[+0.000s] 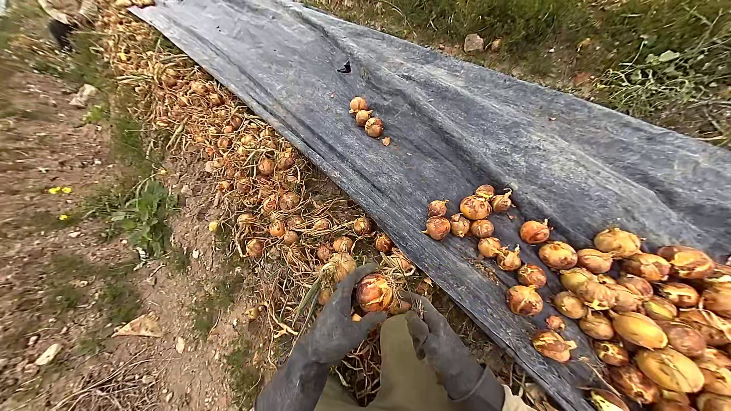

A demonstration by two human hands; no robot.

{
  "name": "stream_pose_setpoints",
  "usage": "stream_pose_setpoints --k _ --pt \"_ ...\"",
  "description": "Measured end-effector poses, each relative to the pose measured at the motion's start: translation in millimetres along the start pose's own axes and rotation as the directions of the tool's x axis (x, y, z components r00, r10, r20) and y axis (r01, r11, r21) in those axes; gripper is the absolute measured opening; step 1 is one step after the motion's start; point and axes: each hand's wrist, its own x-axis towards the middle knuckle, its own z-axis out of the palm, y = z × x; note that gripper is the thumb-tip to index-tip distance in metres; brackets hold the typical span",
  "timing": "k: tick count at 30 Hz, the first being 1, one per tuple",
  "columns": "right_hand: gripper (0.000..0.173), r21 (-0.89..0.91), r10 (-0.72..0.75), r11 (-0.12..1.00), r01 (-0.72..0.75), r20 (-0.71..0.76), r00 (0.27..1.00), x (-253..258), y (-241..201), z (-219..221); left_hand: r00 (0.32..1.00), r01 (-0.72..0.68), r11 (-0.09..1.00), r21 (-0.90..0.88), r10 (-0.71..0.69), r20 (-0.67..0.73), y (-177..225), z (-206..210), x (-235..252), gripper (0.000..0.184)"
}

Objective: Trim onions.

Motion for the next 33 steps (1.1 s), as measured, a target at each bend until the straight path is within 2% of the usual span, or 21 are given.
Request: stream_pose_setpoints --k 2,5,7,8,10,12,14,15,16,17,19,20,22,24,26,28,29,30,31,32,33 --pt "0.061 0.167 -0.121 0.979 0.117 0.013 0.993 -4.2 -15.2 17.0 0.997 -0.083 0.993 -0.089 0.082 -0.014 20.7 10.2 -30.4 0.086" --pt "0.074 0.25 -0.186 0.95 0.19 -0.038 0.982 -30.0 -32.0 32.9 0.967 -0.249 0.955 0.159 0.255 -0.019 39.4 14.2 -58.3 0.078" --pt "0.067 0.182 -0.153 0.97 0.16 -0.052 0.987 -46.7 -33.8 36.0 0.956 -0.28 0.903 0.326 0.292 0.014 46.7 13.6 -75.1 0.078" --pt "0.062 0.136 -0.14 0.98 0.148 -0.062 0.988 -54.2 -31.6 36.1 0.963 -0.264 0.895 0.359 0.265 0.05 49.4 14.4 -83.4 0.078" --pt "0.056 0.004 -0.167 0.986 0.168 -0.075 0.983 -66.8 -26.8 33.4 0.986 -0.114 0.946 0.303 0.07 0.154 56.1 16.2 -99.1 0.078" --pt "0.053 -0.257 -0.297 0.927 0.275 -0.051 0.953 -74.8 -21.6 29.3 0.956 0.156 0.983 0.092 -0.174 0.236 56.3 22.5 -113.0 0.079" --pt "0.053 -0.549 -0.52 0.724 0.417 -0.038 0.853 -76.1 -15.8 26.4 0.906 0.374 0.91 -0.179 -0.317 0.282 47.9 36.4 -124.3 0.075" --pt "0.054 -0.588 -0.586 0.668 0.455 -0.039 0.809 -76.4 -15.4 23.8 0.886 0.424 0.862 -0.278 -0.33 0.326 43.5 39.5 -128.5 0.074" --pt "0.055 -0.559 -0.598 0.685 0.468 -0.064 0.799 -78.5 -16.4 20.7 0.872 0.452 0.827 -0.335 -0.331 0.361 39.3 40.2 -132.1 0.073" --pt "0.054 -0.47 -0.558 0.759 0.45 -0.115 0.822 -80.6 -17.5 17.9 0.868 0.464 0.81 -0.36 -0.334 0.367 38.1 40.2 -134.5 0.066" --pt "0.052 -0.268 -0.398 0.904 0.333 -0.244 0.884 -80.7 -11.6 13.8 0.864 0.481 0.802 -0.353 -0.366 0.347 46.7 39.0 -134.3 0.048" --pt "0.053 -0.253 -0.3 0.938 0.236 -0.254 0.919 -81.1 -4.9 8.7 0.865 0.478 0.816 -0.326 -0.373 0.334 52.7 37.7 -132.1 0.039" --pt "0.056 -0.41 -0.1 0.912 0.025 -0.161 0.982 -87.0 7.1 -4.0 0.89 0.418 0.893 -0.164 -0.368 0.268 62.5 35.2 -125.1 0.016" --pt "0.064 -0.546 0.044 0.837 -0.044 -0.014 0.999 -93.9 15.2 -5.8 0.924 0.311 0.934 0.176 -0.34 0.172 76.2 34.1 -115.3 0.028" --pt "0.067 -0.577 0.112 0.815 -0.055 0.063 0.992 -98.0 -0.8 6.3 0.958 0.205 0.849 0.488 -0.276 0.077 85.3 37.6 -105.5 0.038" --pt "0.058 -0.484 0.301 0.847 -0.221 0.094 0.949 -92.3 -44.3 14.8 0.953 0.179 0.707 0.684 -0.297 0.056 98.9 46.2 -95.9 0.045" --pt "0.056 -0.379 0.206 0.909 -0.171 0.055 0.977 -85.1 -34.9 16.8 0.914 0.214 0.648 0.731 -0.396 0.083 116.4 51.3 -89.0 0.046" --pt "0.05 -0.261 0.118 0.959 -0.112 0.007 0.993 -75.2 -16.8 19.4 0.836 0.274 0.617 0.738 -0.532 0.135 142.4 56.5 -79.4 0.047" --pt "0.045 -0.199 0.073 0.978 -0.071 0.003 0.997 -69.0 -6.2 17.7 0.777 0.285 0.594 0.752 -0.603 0.182 153.2 62.3 -70.4 0.048" --pt "0.046 -0.217 0.048 0.975 -0.038 0.04 0.998 -65.8 -0.7 12.6 0.766 0.249 0.604 0.757 -0.601 0.227 150.7 67.8 -64.7 0.048" --pt "0.05 -0.21 0.095 0.974 -0.083 0.049 0.994 -62.1 1.0 10.0 0.788 0.172 0.626 0.761 -0.551 0.275 137.9 71.3 -61.1 0.046"
